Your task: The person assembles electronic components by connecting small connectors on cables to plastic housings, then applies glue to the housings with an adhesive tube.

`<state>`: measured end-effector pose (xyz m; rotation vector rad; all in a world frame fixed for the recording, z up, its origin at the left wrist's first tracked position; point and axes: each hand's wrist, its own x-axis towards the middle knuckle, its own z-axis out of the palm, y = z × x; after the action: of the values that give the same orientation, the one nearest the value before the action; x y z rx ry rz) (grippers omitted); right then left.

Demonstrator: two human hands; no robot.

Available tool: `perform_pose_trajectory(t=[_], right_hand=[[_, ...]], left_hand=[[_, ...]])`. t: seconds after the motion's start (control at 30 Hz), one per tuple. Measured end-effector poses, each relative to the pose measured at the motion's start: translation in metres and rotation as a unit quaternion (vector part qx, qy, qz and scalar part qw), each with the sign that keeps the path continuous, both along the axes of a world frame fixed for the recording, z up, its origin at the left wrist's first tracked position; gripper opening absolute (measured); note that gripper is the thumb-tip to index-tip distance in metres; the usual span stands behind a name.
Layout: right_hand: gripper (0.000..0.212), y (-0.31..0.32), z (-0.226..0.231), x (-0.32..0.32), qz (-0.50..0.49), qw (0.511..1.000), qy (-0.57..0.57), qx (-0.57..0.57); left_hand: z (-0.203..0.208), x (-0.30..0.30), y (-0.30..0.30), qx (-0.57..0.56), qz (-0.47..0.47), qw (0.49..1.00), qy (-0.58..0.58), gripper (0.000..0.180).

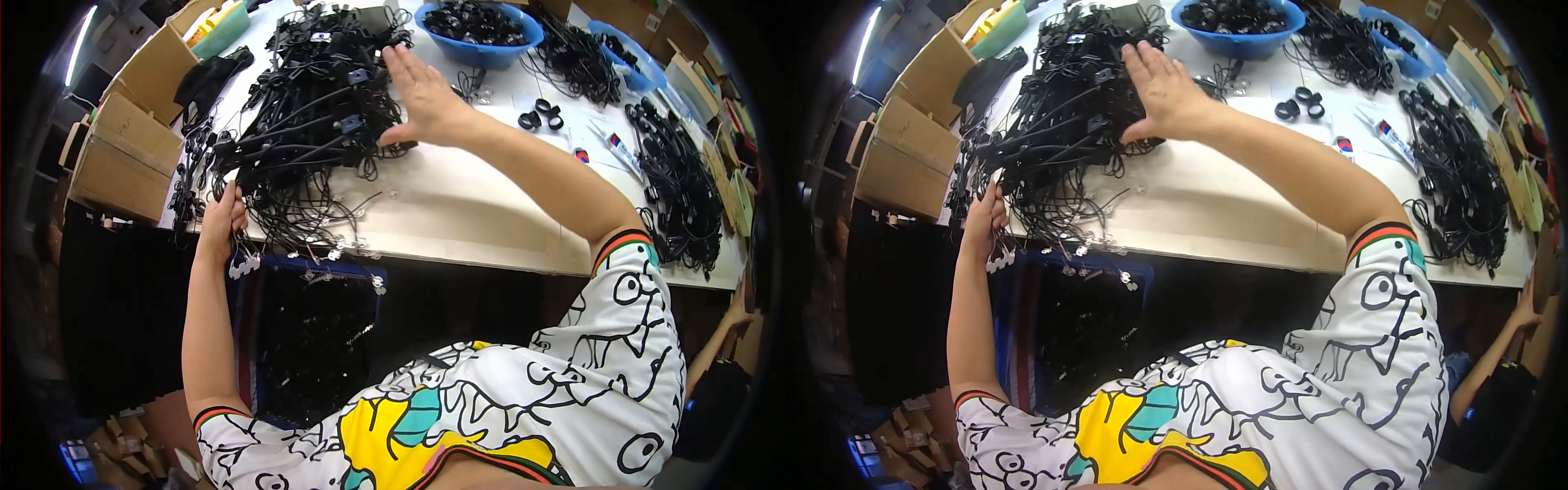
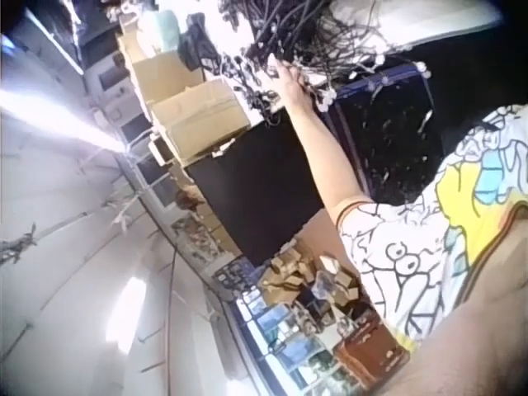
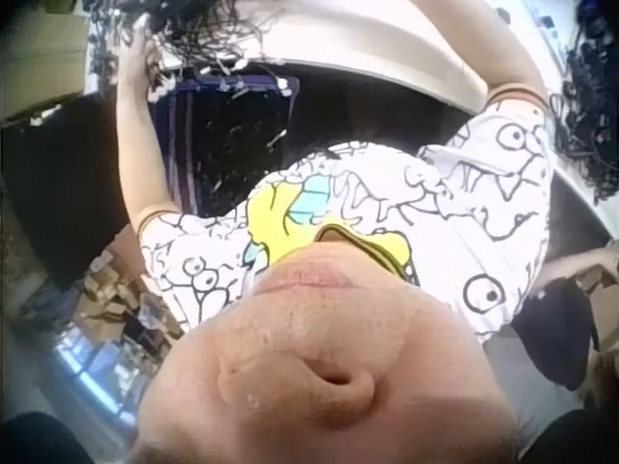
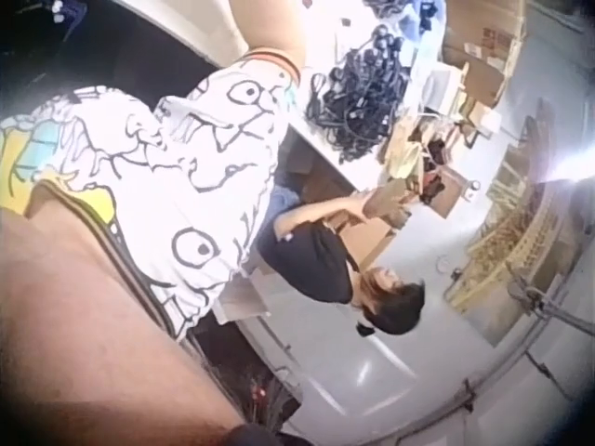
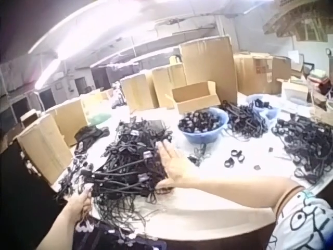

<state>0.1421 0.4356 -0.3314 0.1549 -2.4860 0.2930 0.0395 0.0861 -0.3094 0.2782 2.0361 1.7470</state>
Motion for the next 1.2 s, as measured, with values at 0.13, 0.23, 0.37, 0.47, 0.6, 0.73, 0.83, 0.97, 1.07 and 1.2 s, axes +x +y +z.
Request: perform_pose_trajectory(t=[0.13, 0.23, 0.37, 0.47, 0.6, 0.73, 0.83, 0.97, 1.07, 1.2], right_hand=[[0.09, 0.039, -0.006, -0.01, -0.059, 0.985, -0.151, -0.056], [0.067, 0.052, -0.007, -0.014, -0.071, 0.971, -0.226, -0.043], [0.03, 0.062, -0.014, -0.03, -0.056, 0.963, -0.257, -0.062], [0.021, 0.064, -0.006, -0.031, -0.036, 0.967, -0.224, -0.113], [0.02, 0.062, 0.03, -0.021, -0.015, 0.994, -0.076, -0.074], [0.024, 0.042, 0.076, -0.016, -0.045, 0.996, -0.036, 0.069], [0.017, 0.004, 0.107, -0.023, 0.029, 0.981, 0.179, 0.071], [0.023, -0.029, 0.112, -0.066, 0.033, 0.994, 0.09, -0.057], [0.031, -0.041, 0.111, -0.087, 0.023, 0.982, 0.003, -0.186], [0.037, -0.07, 0.106, -0.059, 0.077, 0.993, 0.065, 0.056]], left_hand=[[-0.003, 0.006, -0.008, -0.028, 0.013, 0.999, -0.013, 0.027], [-0.002, 0.008, -0.001, -0.07, 0.046, 0.996, -0.008, 0.027], [0.005, 0.005, 0.01, -0.117, 0.058, 0.991, -0.023, 0.024], [0.016, 0.002, 0.01, -0.12, 0.068, 0.99, -0.019, 0.027], [0.035, -0.011, -0.009, -0.06, 0.002, 0.998, -0.007, 0.028], [0.042, -0.014, -0.011, 0.016, -0.061, 0.998, -0.027, 0.025], [0.038, -0.007, -0.014, 0.082, -0.08, 0.993, -0.038, 0.024], [0.021, -0.005, -0.031, 0.115, -0.093, 0.988, -0.048, 0.025], [0.003, 0.002, -0.03, 0.055, -0.106, 0.99, -0.07, 0.025], [-0.01, 0.009, -0.038, 0.011, -0.11, 0.993, -0.051, 0.025]])
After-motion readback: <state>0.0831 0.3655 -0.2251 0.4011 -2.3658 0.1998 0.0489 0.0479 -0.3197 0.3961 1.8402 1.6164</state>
